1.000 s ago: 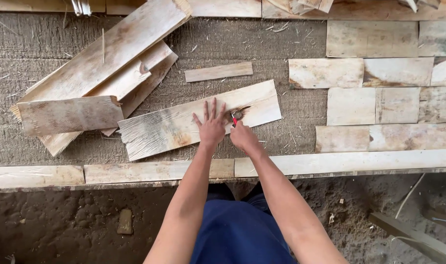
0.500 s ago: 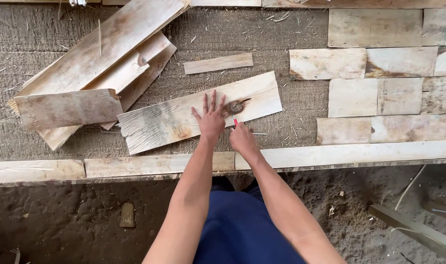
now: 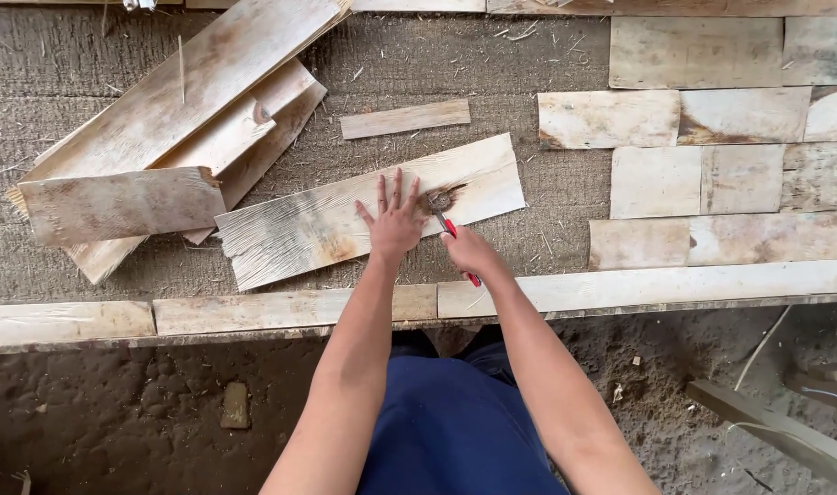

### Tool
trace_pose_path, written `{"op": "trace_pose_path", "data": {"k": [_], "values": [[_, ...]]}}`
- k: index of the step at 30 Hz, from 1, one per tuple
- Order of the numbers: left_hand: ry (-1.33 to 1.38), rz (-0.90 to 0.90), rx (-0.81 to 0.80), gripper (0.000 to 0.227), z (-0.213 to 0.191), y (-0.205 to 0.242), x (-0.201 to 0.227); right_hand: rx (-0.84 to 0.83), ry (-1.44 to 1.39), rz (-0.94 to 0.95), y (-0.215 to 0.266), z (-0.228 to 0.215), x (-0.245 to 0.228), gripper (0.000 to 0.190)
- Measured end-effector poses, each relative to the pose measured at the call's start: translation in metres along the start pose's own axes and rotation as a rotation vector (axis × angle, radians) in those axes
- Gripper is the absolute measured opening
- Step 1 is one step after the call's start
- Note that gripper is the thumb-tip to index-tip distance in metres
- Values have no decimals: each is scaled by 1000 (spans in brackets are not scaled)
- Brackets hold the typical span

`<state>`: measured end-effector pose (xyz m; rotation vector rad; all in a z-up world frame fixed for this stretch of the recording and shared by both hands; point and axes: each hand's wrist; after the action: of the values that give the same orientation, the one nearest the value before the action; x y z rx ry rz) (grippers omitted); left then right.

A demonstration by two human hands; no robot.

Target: Arranging and marking thin wood pieces on a workbench to create a tiled pattern.

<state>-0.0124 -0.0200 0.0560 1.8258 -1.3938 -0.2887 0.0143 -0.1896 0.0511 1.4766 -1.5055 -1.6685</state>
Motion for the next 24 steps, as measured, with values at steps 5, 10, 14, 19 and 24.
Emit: {"op": "trace_pose_path", "data": {"k": [5, 10, 14, 19, 24], "values": [[-10, -7, 2, 75, 1, 1, 2, 46, 249, -8, 88, 13, -60, 52], [8, -14, 6, 73, -1, -1, 1, 106, 313, 0, 56, 29, -45, 50], [-16, -31, -9, 74, -1, -2, 2, 128, 239, 13, 50, 39, -48, 47], [-39, -61, -16, 71, -3, 3, 5, 170, 233, -10, 23, 44, -31, 45], [-49, -68, 0, 72, 7, -7, 2, 178, 288, 4, 43, 45, -43, 41]]}}
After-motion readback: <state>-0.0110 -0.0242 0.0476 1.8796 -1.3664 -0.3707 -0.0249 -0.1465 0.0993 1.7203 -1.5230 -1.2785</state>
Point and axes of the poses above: each hand's wrist, its own y-axis away from the middle knuckle, its own z-axis out of the palm, x = y × z, and after that the axes turned 13 degrees about -x, right-handed
